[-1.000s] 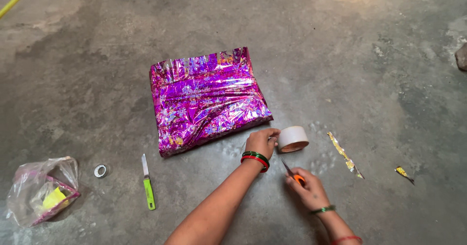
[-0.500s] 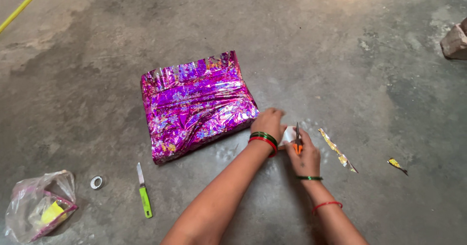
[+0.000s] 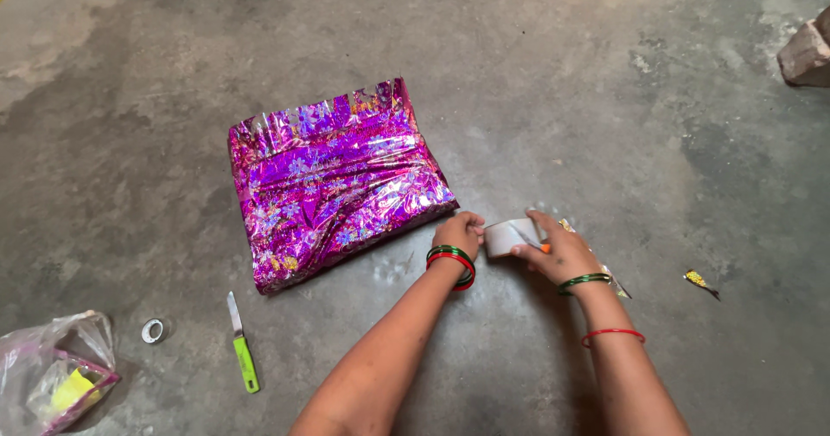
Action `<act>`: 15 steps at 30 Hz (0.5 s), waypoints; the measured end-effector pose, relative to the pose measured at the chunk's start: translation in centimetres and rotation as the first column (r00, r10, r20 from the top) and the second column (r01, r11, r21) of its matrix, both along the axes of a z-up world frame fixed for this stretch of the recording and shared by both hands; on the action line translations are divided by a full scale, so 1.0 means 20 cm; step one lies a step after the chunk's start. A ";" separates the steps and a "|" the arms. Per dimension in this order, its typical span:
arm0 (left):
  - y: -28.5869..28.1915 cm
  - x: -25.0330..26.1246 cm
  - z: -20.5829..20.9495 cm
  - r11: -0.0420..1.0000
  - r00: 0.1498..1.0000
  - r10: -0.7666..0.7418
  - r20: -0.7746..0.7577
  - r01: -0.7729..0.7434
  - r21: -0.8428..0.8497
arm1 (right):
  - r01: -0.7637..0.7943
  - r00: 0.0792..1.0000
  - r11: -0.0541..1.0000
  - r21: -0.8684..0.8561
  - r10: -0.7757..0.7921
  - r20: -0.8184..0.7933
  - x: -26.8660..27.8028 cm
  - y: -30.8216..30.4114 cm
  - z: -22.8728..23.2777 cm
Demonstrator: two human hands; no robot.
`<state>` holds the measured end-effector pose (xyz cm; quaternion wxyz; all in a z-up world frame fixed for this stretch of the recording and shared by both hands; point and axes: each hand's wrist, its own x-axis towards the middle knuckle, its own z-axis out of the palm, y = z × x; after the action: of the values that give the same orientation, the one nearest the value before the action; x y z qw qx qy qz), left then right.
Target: The person wraps a rectangular item with shiny purple patterned paper on a concrete floor. They fold the paper edges, apply clear adhesive tape to secure the folds, and use scissors to cut tape as needed. The wrapped item is turned over to tape the opposite side.
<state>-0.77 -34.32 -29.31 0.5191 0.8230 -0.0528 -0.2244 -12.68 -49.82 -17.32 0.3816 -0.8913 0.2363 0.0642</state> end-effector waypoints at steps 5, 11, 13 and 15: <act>0.00 -0.07 0.12 1.000 0.996 -0.018 0.083 0.017 0.015 | 0.052 0.998 0.999 0.010 -0.051 -0.040 -0.03 -0.01 0.00; -0.03 -0.15 0.33 0.991 0.997 -0.057 0.048 0.051 0.127 | 0.052 0.984 0.998 -0.025 -0.047 0.171 -0.12 0.04 -0.14; -0.03 -0.15 0.34 0.993 0.996 -0.065 0.068 0.057 0.107 | 0.107 0.968 0.980 0.170 -0.141 0.206 -0.14 0.04 -0.19; -0.03 -0.14 0.32 0.995 0.988 -0.098 0.118 0.095 0.031 | 0.217 0.942 0.868 0.447 -0.306 0.136 -0.15 0.03 -0.24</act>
<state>-3.56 -34.82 -22.95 0.4932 0.8379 -0.1205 -0.2002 -15.64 -49.20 -22.22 0.5937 -0.7478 0.2956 -0.0291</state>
